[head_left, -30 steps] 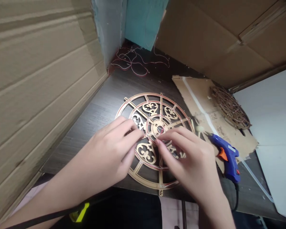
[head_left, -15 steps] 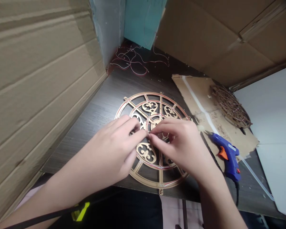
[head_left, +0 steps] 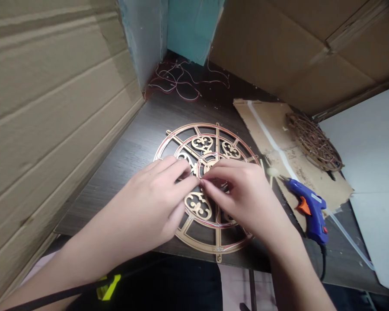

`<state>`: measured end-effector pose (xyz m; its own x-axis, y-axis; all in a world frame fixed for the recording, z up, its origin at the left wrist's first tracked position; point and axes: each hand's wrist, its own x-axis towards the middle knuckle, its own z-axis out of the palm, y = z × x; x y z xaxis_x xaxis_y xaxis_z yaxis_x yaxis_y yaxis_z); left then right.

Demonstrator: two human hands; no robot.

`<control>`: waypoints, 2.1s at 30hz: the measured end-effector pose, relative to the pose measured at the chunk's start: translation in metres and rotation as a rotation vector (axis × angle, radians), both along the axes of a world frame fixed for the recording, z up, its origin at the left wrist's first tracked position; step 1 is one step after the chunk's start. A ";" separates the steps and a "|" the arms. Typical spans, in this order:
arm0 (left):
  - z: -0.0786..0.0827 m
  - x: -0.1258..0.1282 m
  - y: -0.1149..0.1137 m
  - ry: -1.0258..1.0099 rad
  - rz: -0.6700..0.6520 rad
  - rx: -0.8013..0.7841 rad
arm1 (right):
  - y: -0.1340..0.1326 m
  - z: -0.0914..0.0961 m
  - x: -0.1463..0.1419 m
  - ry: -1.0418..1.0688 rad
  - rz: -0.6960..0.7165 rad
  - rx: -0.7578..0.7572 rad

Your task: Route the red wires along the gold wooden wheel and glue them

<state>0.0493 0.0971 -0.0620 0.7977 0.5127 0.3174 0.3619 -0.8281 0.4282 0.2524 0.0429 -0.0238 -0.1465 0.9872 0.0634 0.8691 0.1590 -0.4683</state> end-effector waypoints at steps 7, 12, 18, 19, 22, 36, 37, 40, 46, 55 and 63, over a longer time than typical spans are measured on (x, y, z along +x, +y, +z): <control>0.001 0.001 -0.001 -0.034 -0.009 -0.016 | 0.005 0.001 -0.001 0.020 -0.026 -0.017; 0.004 0.004 -0.001 -0.015 0.009 -0.059 | 0.011 0.003 -0.003 0.013 -0.038 -0.043; 0.003 0.004 0.000 -0.018 -0.010 -0.026 | 0.010 0.003 -0.003 0.009 -0.044 -0.033; 0.003 0.003 0.000 -0.020 -0.010 -0.023 | 0.010 0.003 -0.003 0.008 -0.046 -0.032; 0.002 0.003 -0.001 -0.012 -0.013 -0.012 | 0.009 0.001 -0.003 0.017 -0.049 -0.029; 0.004 0.005 -0.003 0.062 -0.016 0.080 | -0.011 0.005 -0.004 -0.014 -0.006 -0.034; 0.004 0.005 -0.003 0.069 -0.013 0.086 | -0.014 0.003 -0.004 -0.019 -0.009 -0.025; 0.004 0.006 -0.003 0.080 -0.010 0.086 | -0.023 -0.001 -0.004 -0.029 -0.006 0.024; 0.001 0.006 -0.002 0.051 -0.006 0.053 | -0.029 -0.006 -0.002 -0.089 0.036 0.080; 0.001 0.005 -0.001 0.005 -0.011 0.030 | -0.028 -0.006 -0.010 -0.196 0.019 0.069; 0.000 0.004 -0.002 0.004 0.000 0.009 | -0.030 -0.011 -0.021 -0.186 -0.029 0.082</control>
